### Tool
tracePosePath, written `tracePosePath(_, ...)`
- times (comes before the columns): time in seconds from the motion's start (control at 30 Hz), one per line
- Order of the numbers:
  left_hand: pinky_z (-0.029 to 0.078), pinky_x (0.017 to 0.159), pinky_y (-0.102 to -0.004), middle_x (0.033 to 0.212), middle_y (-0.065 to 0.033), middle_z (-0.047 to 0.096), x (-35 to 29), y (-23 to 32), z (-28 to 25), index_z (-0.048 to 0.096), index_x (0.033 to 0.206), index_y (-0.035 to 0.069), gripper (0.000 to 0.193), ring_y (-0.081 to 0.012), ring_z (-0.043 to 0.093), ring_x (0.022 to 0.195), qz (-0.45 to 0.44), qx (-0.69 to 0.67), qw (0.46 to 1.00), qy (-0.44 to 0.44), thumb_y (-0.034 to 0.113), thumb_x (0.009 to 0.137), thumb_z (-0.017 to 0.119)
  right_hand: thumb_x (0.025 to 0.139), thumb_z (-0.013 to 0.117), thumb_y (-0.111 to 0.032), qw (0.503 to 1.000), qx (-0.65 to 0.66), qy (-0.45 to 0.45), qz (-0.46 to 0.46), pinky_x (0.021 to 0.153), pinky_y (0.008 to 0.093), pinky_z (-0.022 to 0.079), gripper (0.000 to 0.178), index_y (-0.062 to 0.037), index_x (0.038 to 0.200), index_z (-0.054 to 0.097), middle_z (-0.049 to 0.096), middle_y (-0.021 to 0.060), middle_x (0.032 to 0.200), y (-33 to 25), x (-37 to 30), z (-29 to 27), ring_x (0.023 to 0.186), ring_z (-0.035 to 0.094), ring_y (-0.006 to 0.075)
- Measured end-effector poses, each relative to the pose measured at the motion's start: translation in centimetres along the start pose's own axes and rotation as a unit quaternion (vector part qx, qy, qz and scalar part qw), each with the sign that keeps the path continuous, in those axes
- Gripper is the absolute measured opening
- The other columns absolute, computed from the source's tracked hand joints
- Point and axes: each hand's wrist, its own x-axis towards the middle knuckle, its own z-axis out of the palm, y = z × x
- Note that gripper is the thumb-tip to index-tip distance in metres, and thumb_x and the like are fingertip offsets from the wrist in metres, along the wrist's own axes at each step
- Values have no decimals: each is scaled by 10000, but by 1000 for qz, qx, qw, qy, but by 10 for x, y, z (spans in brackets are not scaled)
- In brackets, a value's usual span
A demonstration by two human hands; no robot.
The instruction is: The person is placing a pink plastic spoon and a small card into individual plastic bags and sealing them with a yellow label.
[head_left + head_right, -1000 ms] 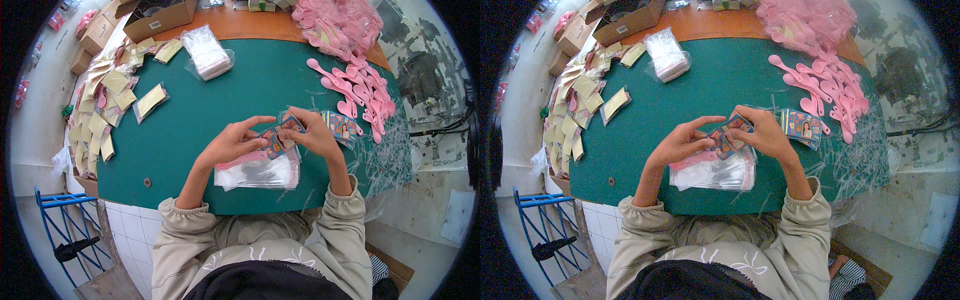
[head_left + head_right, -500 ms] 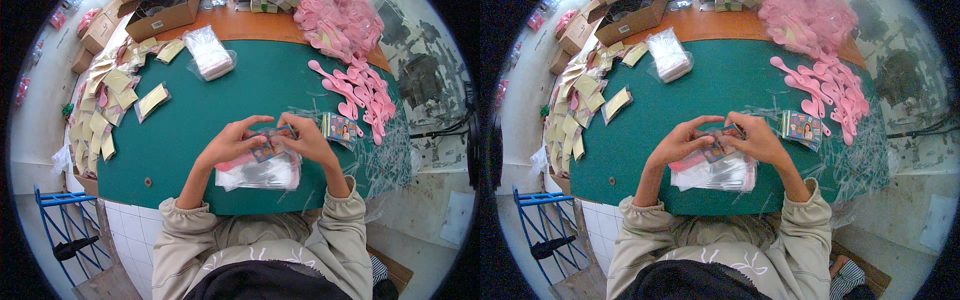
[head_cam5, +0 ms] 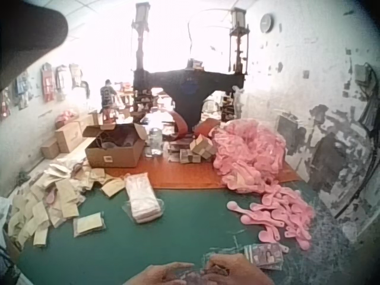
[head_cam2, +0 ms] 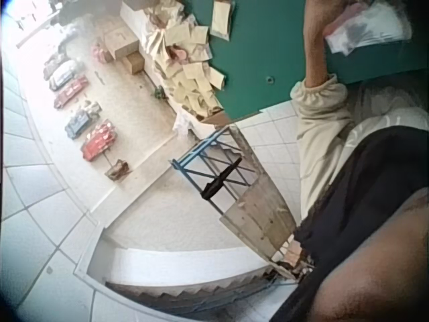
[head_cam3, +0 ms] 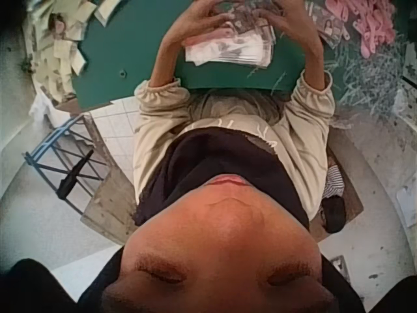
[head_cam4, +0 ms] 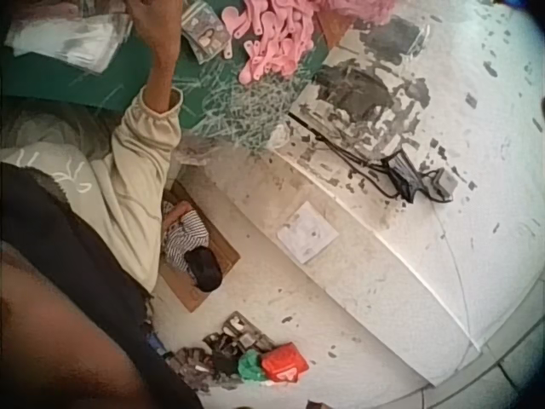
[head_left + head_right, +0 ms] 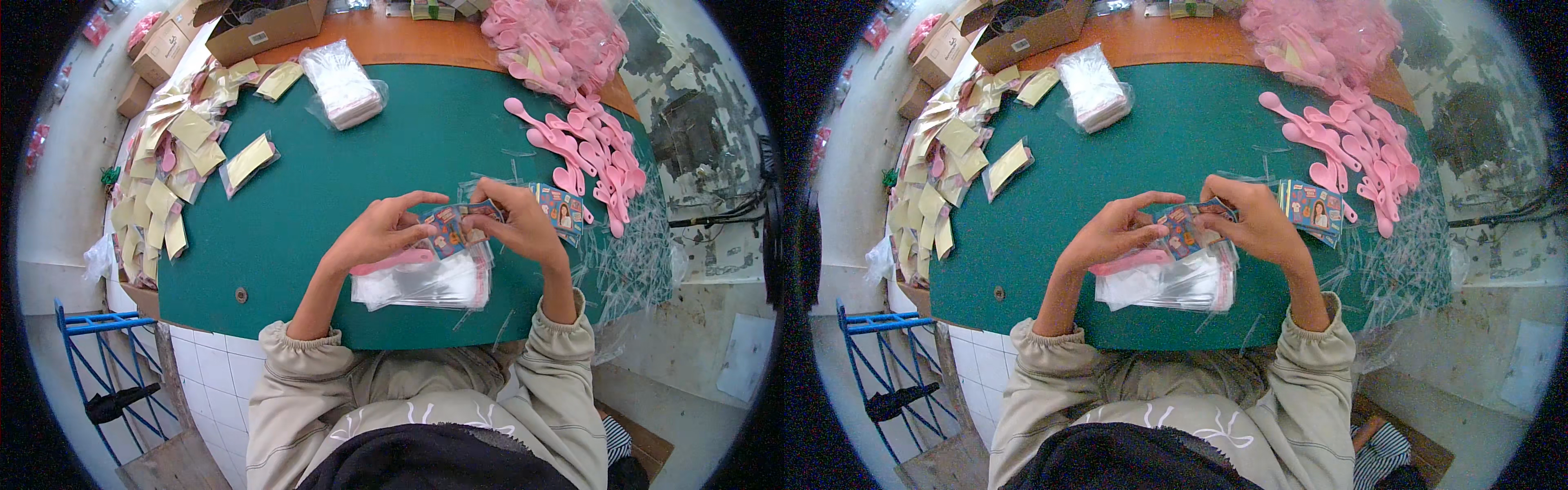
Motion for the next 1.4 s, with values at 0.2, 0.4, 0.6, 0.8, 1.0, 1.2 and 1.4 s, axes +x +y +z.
tracePosePath(0.2,456,650,-227,975,-85,617,1,-1,2,385,1273,25,469,-79,557,796,30,4,999,-16,132,854,569,734,664,-171,997,71,-30,-6,561,301,408,252,-19,849,499,555,103,662,4,5,22,599,513,161)
tracePosePath(0.4,442,576,-242,838,-84,648,-3,4,6,207,1371,103,646,-77,547,678,34,44,998,38,146,846,580,738,652,-174,994,56,-88,30,559,292,414,202,-23,845,573,569,97,670,17,6,18,608,531,135)
tracePosePath(0.6,442,538,-266,727,-129,649,-1,5,9,93,1395,126,756,-116,556,571,19,123,989,76,158,831,595,742,619,-156,988,145,-53,13,566,267,418,206,-11,887,605,604,87,703,20,5,22,627,522,102)
tracePosePath(0.8,450,554,-272,698,-116,638,-3,8,11,110,1391,118,771,-130,573,579,35,121,989,72,155,810,617,710,637,-129,983,79,-150,68,572,238,399,211,-3,879,618,623,61,738,25,5,12,632,504,94)
tracePosePath(1.0,472,623,-265,786,-97,643,-19,3,-27,368,1298,105,623,-114,592,709,119,196,973,23,111,750,664,681,649,-105,992,96,-26,83,534,232,370,219,-16,880,630,594,35,693,22,5,5,599,472,87)
tracePosePath(1.2,479,689,-247,870,-87,641,-21,11,-28,408,1267,85,603,-95,581,779,65,70,995,10,0,721,650,699,678,-120,985,157,-38,55,525,227,361,148,-18,701,572,543,-1,632,25,3,10,600,459,63)
tracePosePath(1.4,474,719,-230,908,-88,638,-22,10,-31,405,1269,79,639,-99,576,820,71,85,993,45,2,693,672,705,696,-120,983,147,-19,109,543,232,385,183,9,825,646,599,3,698,22,5,3,633,482,59)
